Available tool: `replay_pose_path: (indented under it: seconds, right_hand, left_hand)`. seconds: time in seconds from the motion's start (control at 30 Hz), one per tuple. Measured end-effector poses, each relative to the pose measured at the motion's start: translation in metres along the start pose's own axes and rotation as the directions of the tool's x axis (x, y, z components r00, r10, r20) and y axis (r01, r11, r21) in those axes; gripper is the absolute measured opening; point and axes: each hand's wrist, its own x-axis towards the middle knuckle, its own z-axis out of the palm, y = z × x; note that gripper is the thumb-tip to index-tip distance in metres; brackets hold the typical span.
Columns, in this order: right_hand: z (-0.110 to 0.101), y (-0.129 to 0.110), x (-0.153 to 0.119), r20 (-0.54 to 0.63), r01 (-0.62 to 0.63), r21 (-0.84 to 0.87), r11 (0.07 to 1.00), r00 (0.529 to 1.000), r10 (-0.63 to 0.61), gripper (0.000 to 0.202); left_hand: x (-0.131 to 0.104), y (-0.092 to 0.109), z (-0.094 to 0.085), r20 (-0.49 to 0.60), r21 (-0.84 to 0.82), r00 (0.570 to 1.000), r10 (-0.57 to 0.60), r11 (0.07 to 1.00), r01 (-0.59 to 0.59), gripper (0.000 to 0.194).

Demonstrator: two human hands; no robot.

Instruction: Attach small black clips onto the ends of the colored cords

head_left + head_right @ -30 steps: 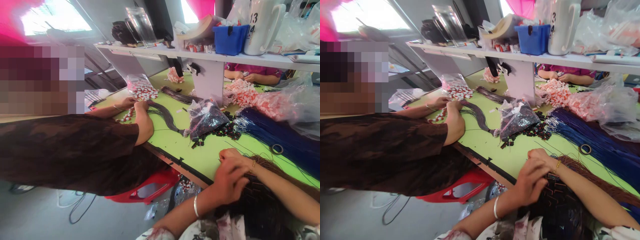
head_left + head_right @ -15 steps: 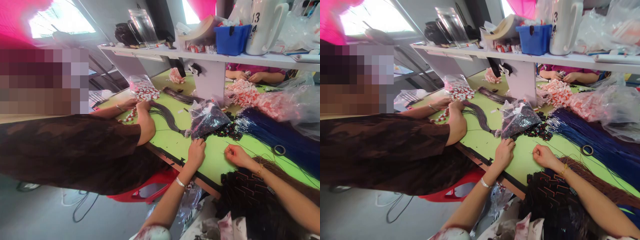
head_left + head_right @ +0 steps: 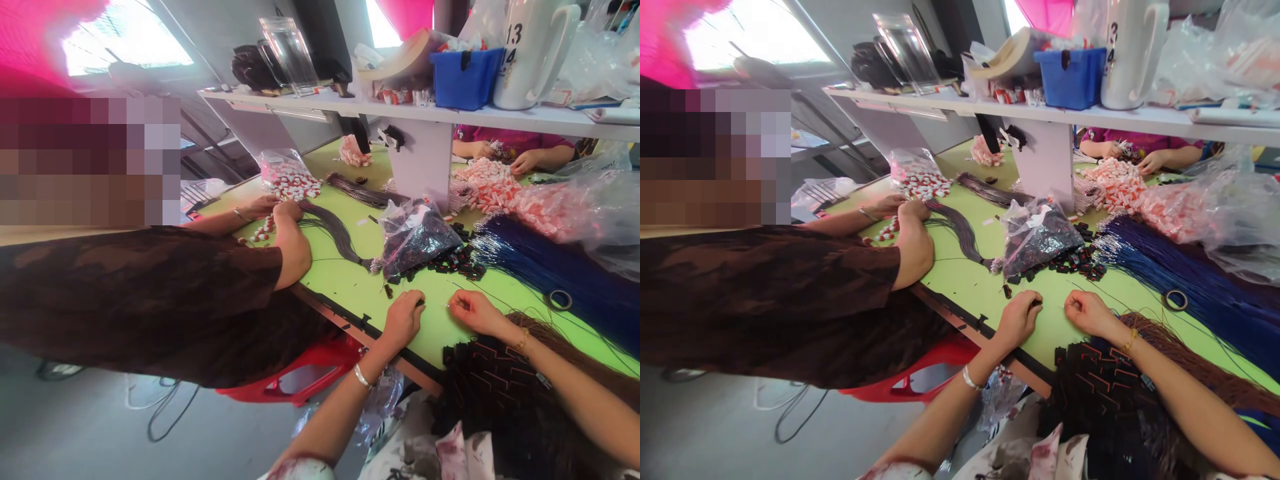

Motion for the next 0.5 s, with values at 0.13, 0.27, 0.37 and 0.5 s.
replay_pose_path:
  seconds: [0.13, 0.27, 0.37, 0.5]
  right_hand:
    - [-0.0014, -0.0022, -0.0012, 0.001, 0.009, 0.026, 1.000, 1.000, -0.009, 0.012]
    - [-0.0016, -0.0036, -0.0014, 0.020, 0.012, 0.053, 0.999, 1.000, -0.013, 0.012]
    - [-0.0010, -0.0033, -0.0012, 0.020, 0.012, 0.071, 0.997, 1.000, -0.013, 0.013]
    - [-0.0001, -0.0004, -0.0007, 0.023, 0.010, 0.078, 0.997, 1.000, -0.012, 0.013]
  left_hand:
    - [0.0000, 0.0011, 0.0004, -0.102, -0.025, 0.988, -0.115, 0.993, 0.113, 0.039]
    - [0.0027, -0.0004, -0.0001, -0.083, 0.090, 0.983, -0.165, 0.981, 0.172, 0.025]
    - [0.0059, 0.0000, -0.0015, 0.025, 0.123, 0.997, -0.070, 0.990, 0.066, 0.017]
    - [0.0084, 0.0064, -0.0036, 0.063, 0.042, 0.995, 0.080, 0.996, -0.083, 0.021]
